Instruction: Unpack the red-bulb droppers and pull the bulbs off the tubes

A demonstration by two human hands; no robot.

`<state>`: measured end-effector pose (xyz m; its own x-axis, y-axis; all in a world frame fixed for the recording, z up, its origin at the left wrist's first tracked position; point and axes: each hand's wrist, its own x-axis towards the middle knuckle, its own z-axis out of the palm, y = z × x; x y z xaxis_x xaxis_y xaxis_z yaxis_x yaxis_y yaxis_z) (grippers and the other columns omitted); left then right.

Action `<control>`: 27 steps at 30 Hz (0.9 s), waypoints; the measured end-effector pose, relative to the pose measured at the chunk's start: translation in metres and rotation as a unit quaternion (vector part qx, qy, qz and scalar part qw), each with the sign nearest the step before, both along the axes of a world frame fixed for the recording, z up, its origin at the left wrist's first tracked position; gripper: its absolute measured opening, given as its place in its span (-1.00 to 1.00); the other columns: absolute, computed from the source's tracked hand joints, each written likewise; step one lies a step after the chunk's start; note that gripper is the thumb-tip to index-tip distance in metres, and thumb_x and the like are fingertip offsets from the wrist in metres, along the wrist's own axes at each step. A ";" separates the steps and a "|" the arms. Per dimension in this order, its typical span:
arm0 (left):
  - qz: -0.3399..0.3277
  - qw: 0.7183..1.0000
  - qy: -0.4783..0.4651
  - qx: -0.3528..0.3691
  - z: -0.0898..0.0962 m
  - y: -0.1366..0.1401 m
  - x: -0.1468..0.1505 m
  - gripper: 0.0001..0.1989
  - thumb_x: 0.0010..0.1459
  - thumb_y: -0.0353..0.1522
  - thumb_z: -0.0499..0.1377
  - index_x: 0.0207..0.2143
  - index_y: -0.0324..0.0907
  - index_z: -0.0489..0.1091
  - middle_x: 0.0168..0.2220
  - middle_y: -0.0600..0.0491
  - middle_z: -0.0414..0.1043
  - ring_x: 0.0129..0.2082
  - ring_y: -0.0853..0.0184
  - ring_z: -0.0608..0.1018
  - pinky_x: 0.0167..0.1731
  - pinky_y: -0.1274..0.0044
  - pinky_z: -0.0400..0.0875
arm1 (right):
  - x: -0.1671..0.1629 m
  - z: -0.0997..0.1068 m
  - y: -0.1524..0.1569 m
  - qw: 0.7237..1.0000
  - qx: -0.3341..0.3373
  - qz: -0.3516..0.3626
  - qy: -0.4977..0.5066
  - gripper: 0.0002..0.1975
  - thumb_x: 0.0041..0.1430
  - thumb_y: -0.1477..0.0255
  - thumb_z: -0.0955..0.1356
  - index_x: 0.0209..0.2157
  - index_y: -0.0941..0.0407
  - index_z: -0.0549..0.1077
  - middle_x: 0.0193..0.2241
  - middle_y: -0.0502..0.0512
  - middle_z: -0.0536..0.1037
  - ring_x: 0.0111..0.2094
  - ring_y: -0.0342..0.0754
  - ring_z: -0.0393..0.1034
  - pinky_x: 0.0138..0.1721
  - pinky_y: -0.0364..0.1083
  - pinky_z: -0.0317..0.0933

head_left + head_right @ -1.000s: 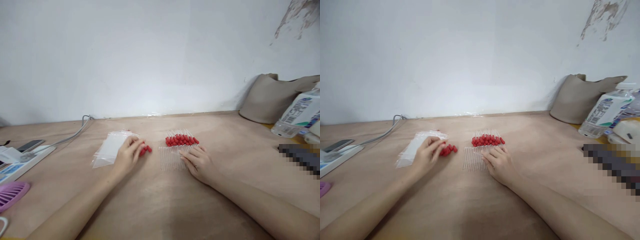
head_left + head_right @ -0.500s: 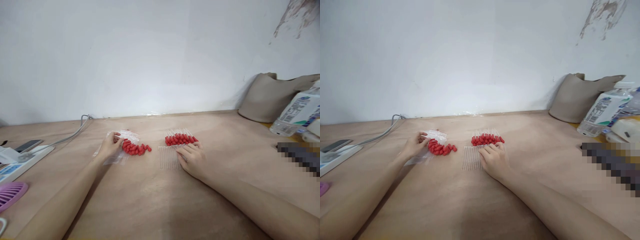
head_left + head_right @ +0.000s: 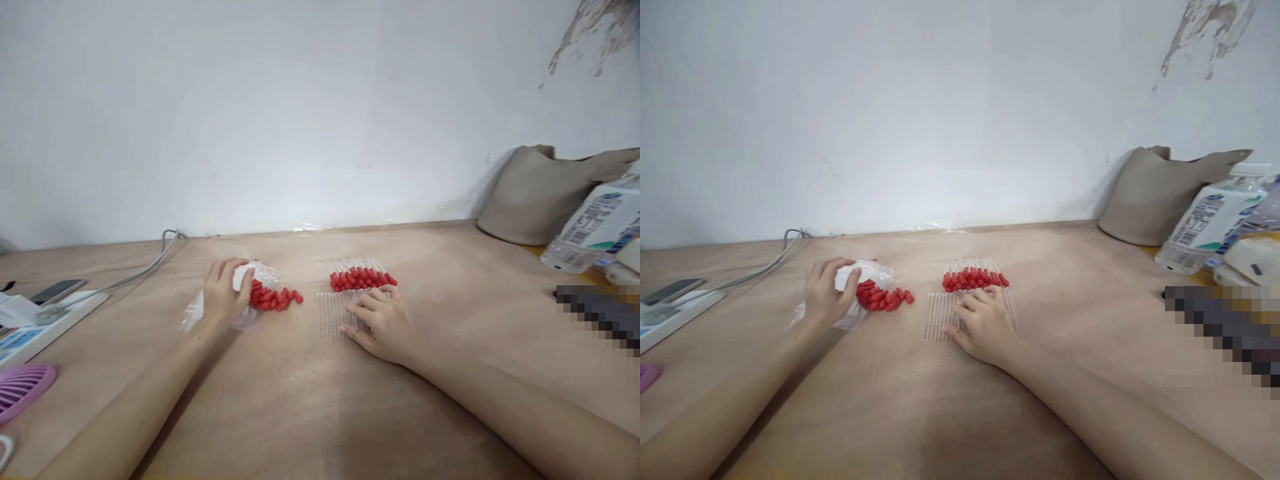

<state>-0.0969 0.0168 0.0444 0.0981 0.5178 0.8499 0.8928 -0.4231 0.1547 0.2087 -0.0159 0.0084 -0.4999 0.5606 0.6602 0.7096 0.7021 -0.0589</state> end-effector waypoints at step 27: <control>-0.164 0.941 0.117 -0.271 -0.017 -0.041 0.102 -0.58 0.20 -0.24 -0.03 0.09 -0.17 0.10 0.13 -0.06 0.13 0.14 0.22 0.19 0.10 0.34 0.14 | 0.013 -0.007 -0.003 0.996 0.027 0.043 0.073 -0.85 0.15 0.42 0.25 -0.28 0.09 0.44 -0.55 -0.01 0.42 -0.43 -0.12 0.19 -0.15 0.00 -0.04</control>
